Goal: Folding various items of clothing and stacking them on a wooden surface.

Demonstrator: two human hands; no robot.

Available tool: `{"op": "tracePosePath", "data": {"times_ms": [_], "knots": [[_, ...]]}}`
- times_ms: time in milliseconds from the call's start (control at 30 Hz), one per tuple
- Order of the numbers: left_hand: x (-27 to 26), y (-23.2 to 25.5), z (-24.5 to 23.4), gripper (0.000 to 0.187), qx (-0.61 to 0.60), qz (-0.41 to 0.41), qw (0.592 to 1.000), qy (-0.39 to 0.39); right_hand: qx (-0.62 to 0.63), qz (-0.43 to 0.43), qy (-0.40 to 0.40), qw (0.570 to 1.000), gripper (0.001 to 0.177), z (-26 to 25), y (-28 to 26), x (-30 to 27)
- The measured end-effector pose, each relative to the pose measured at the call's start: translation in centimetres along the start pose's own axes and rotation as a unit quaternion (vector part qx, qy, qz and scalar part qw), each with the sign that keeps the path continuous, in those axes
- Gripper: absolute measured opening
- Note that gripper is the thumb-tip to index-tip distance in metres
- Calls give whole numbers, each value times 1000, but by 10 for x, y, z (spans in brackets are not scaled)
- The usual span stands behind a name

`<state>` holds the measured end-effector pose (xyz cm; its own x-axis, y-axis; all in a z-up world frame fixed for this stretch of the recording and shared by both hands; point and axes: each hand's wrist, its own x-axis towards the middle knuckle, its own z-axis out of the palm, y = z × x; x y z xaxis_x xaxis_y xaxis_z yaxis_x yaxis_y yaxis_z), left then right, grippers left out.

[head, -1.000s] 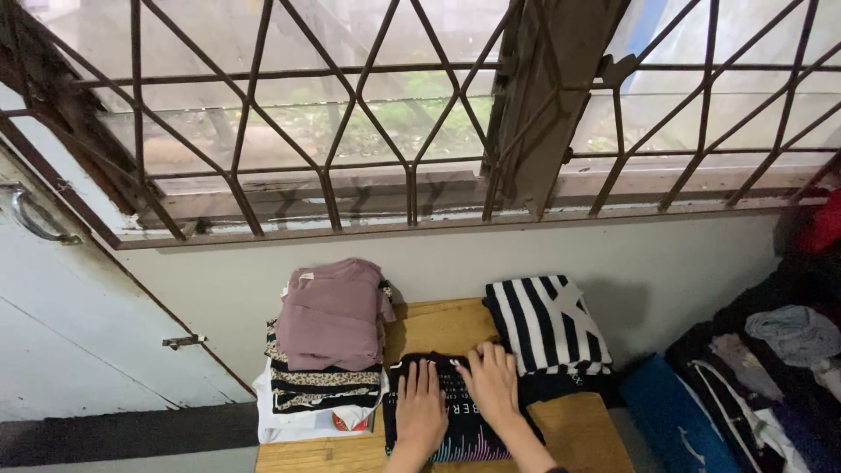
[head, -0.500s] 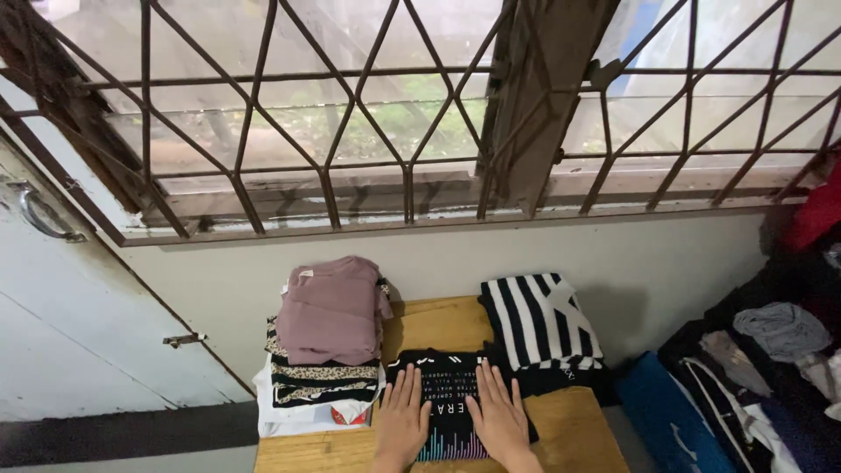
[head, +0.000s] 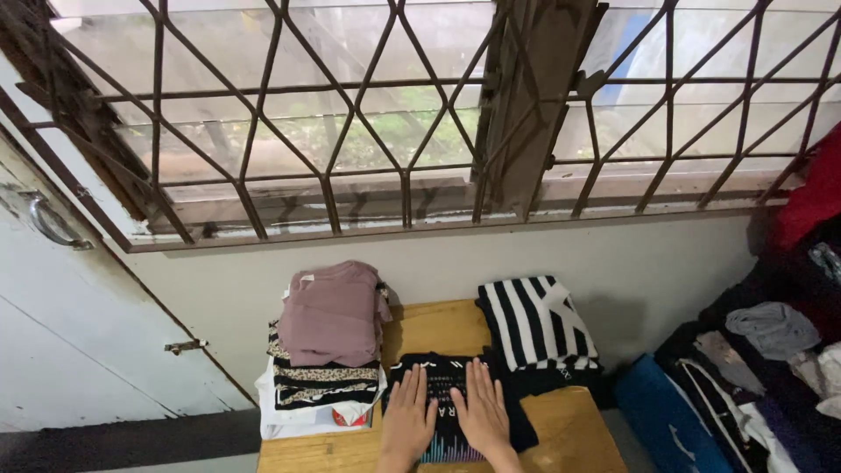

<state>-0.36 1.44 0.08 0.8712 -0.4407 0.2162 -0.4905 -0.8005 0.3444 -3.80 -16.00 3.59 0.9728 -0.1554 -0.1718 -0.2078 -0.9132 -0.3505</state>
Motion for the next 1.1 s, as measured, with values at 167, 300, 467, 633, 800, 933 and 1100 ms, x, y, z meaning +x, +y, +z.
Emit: {"op": "tracePosePath", "data": {"times_ms": [167,300,467,633,800,933,1100], "knots": [[-30,-11,30,69,20,44,999,-24,-14,14,89,996,67,17,5,-17],[-39,3,27,63,2,49,998,43,2,-48,84,995,62,41,-12,-35],[-48,-6,22,65,25,36,998,47,-164,-87,191,964,69,31,12,-53],[-60,-28,43,69,10,6,998,67,-70,33,-33,996,77,24,50,-55],[-30,3,28,67,7,87,993,82,-58,-41,97,993,70,25,15,-34],[-10,18,25,59,-32,58,997,27,4,-116,81,990,65,10,0,-26],[-16,2,26,65,-21,8,999,22,-30,-14,-20,999,71,16,36,-26]]}}
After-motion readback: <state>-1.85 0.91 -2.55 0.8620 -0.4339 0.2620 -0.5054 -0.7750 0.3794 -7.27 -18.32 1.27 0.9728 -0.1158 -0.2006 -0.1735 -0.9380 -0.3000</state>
